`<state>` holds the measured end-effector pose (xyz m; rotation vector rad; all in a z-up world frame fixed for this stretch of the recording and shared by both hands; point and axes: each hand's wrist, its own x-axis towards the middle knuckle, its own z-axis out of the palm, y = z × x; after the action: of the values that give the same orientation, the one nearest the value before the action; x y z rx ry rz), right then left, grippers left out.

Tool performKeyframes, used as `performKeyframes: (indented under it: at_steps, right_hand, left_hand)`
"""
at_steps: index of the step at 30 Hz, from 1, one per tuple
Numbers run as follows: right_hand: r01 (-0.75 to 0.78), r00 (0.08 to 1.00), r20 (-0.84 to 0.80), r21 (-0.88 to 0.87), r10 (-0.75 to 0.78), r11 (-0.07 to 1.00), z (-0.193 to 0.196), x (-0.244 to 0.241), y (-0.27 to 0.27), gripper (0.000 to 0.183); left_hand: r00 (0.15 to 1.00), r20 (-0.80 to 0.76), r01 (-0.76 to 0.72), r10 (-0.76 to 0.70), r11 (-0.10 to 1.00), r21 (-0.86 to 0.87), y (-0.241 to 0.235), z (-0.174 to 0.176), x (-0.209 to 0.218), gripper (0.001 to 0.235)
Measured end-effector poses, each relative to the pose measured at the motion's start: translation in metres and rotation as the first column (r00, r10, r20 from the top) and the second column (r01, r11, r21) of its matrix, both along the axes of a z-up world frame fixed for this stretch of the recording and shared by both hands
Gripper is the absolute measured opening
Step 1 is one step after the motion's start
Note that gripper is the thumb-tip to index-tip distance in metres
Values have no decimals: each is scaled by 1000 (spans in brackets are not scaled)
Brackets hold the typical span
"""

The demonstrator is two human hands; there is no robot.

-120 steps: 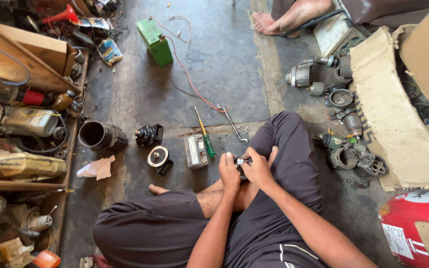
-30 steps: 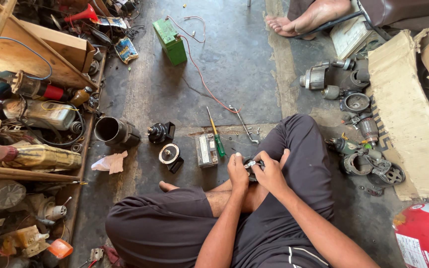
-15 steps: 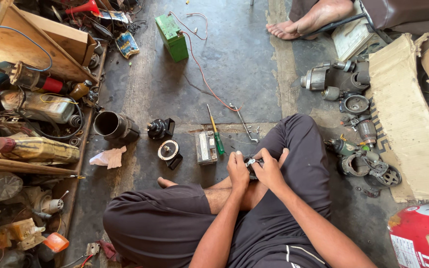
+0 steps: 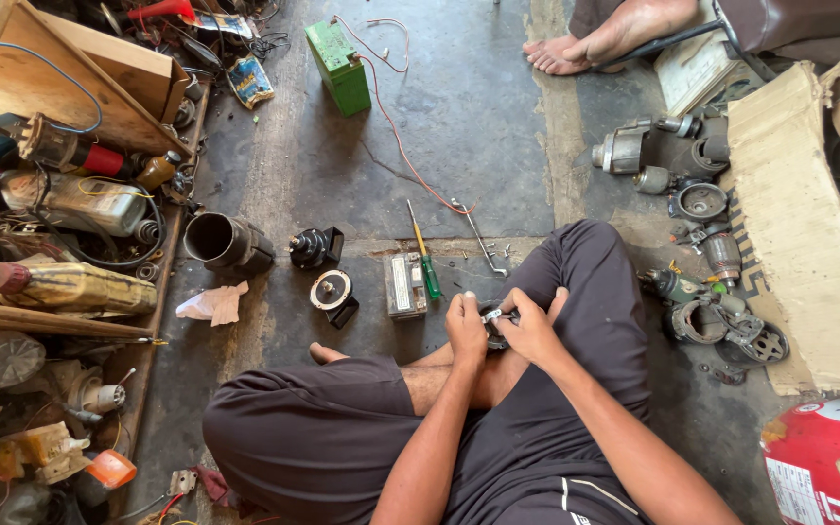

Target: The person sits on the floor and uses a screwdriver to disassemble a small black electrical component. They remove screws, separate the housing, and manipulate internal parts before reassembling the unit.

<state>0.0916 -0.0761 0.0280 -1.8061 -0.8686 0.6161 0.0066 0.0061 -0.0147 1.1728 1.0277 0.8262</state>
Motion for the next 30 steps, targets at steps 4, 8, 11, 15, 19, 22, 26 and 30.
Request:
performKeyframes:
  at_steps: [4,8,11,15,19,22,26,30]
  right_hand:
    - [72,997,21,-56,-71,996,-7,-3,-1,16]
    - [52,998,50,-36,-50,998,-8,-1,-1,16]
    - [-8,1000,-12,43,9,999,-8,-1,-1,17]
    - [62,995,76,-29,-60,998,-7,-5,-6,15]
    - [33,983,180,18,-36,999,3,-4,0,16]
    - [-21,999,34,-22,22,1000,7,-3,-1,17]
    - [55,989,138,-25,-51,998,5,-9,-2,15]
    - [70,980,189,-18,-65,997,7,-10,1,15]
  left_hand:
    - [999,-44,-9,12,997,71,-4,-2,-1,38]
    - [997,-68,-24,29,997,76,-4,5,0,37]
    - [996,-83,-22,31,995,100,-3,8,-2,38]
    - [995,-94,-27,37,994,104,-7,5,-1,36]
    - [997,-69,-41,47,996,83,-4,8,0,36]
    - [997,-49,-47,52,994,96,-4,7,-1,37]
    - [997,-66,-40,44,997,66,-6,6,-2,36]
    - [996,-73,-46,53,995,88,-4,10,-2,36]
